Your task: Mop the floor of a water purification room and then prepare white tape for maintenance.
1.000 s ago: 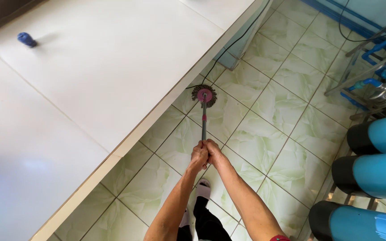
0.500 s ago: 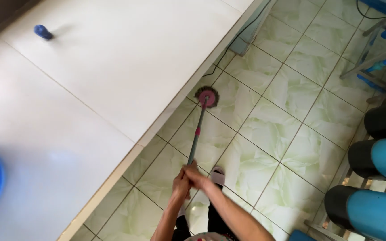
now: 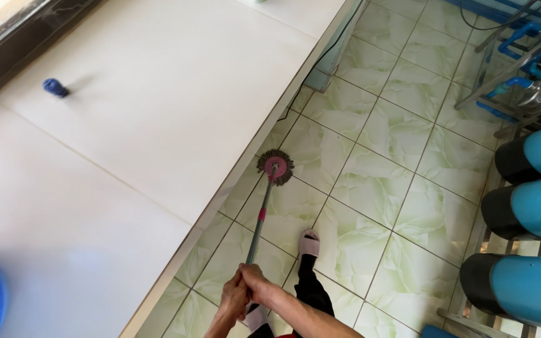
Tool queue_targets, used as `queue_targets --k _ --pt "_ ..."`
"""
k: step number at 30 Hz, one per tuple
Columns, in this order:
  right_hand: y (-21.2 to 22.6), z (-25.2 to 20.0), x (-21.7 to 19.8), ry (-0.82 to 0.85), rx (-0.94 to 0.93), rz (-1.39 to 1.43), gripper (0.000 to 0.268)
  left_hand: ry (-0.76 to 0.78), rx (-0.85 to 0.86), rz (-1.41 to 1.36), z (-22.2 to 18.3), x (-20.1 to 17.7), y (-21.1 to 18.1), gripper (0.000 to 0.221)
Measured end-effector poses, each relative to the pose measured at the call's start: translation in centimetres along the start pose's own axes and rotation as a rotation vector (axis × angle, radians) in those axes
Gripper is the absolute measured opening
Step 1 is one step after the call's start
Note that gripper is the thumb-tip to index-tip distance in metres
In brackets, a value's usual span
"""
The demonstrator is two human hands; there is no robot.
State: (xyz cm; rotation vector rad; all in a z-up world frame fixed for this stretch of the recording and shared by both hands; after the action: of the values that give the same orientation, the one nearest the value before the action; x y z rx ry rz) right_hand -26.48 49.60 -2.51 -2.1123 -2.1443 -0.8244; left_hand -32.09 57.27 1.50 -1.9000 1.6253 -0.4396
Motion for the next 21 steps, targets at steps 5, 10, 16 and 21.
queue_targets --k 5,10,16,21 --pt "9.8 1.5 -3.3 -0.088 -0.005 -0.070 0.036 0.069 -0.182 -0.055 1.5 5.2 -10.6 0.053" --pt "19.2 7.0 -10.2 -0.115 -0.084 0.002 0.033 0.131 -0.126 -0.130 8.4 11.8 -18.2 0.045" --pt "31.9 8.9 -16.5 -0.101 -0.227 0.146 0.027 0.121 -0.016 -0.171 19.9 20.2 -25.8 0.045" --pt "40.5 9.9 -20.4 -0.048 -0.267 0.339 0.024 0.086 0.013 -0.072 24.3 24.8 -35.4 0.031"
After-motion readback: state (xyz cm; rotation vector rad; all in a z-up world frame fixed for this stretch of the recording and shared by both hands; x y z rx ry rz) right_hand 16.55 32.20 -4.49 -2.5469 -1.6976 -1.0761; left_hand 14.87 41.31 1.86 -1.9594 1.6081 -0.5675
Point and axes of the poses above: each hand's wrist, its own z-axis towards the middle knuckle, its own x-axis out of the palm, y = z × x, the point moved 6 cm from there along z, towards the middle knuckle, and after that the axes turned 1 degree about z, right-handed, at the moved point
